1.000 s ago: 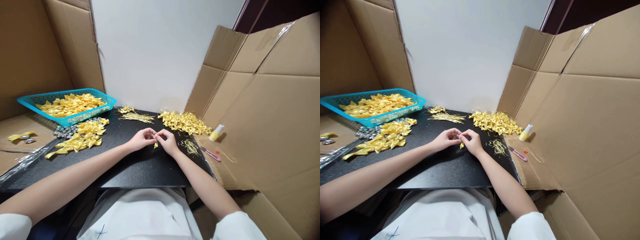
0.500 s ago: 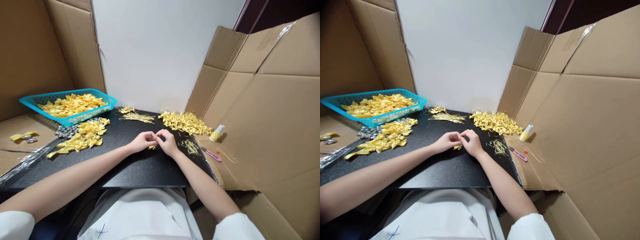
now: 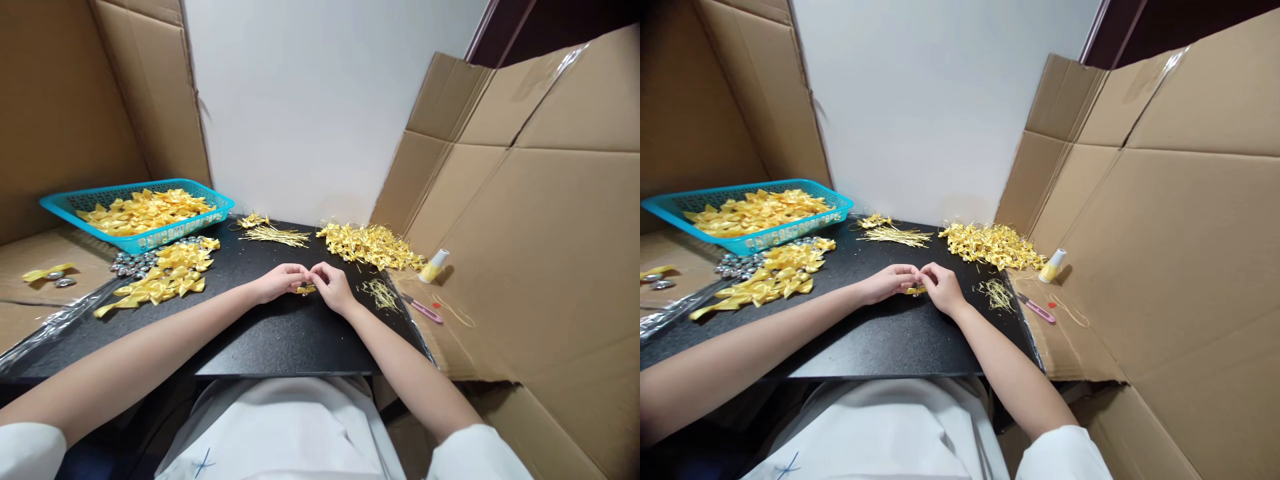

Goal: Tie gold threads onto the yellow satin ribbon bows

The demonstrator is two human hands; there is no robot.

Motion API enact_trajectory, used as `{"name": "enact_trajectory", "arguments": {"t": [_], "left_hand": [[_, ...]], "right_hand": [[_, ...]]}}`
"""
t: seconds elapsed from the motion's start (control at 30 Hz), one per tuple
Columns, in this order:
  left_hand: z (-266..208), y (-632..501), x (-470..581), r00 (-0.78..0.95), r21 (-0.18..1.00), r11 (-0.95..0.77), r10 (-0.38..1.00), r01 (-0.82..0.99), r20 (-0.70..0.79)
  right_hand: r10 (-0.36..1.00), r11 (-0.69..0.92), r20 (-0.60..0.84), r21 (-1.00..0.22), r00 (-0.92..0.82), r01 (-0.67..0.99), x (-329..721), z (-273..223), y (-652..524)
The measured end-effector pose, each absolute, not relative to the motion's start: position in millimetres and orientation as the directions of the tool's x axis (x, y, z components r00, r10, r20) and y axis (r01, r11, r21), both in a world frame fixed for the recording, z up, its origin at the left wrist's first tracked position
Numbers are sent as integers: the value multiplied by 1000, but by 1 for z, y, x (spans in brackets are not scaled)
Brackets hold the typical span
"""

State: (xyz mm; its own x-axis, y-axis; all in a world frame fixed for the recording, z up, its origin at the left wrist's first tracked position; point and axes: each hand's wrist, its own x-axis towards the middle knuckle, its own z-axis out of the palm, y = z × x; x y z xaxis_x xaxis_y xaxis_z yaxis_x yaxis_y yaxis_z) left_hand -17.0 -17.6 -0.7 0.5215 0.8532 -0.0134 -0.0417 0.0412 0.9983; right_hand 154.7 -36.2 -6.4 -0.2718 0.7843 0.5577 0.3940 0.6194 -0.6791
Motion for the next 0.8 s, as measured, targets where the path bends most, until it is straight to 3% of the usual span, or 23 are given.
{"name": "enact_trajectory", "arguments": {"t": [0.13, 0.47, 0.63, 0.8], "left_hand": [[-3, -16, -18, 550, 990, 101, 834, -103, -28], [0, -21, -18, 602, 998, -12, 797, -60, 46], [-5, -16, -18, 516, 994, -7, 855, -108, 62], [-8, -12, -15, 378, 960, 66, 925, -272, 44]], "right_hand": [[772, 636, 566, -683, -289, 359, 155, -8, -36], [789, 609, 587, -704, -183, 366, 156, -11, -32], [796, 584, 593, -703, -120, 406, 155, -12, -31], [864, 486, 499, -801, -58, 350, 152, -12, -32]]}}
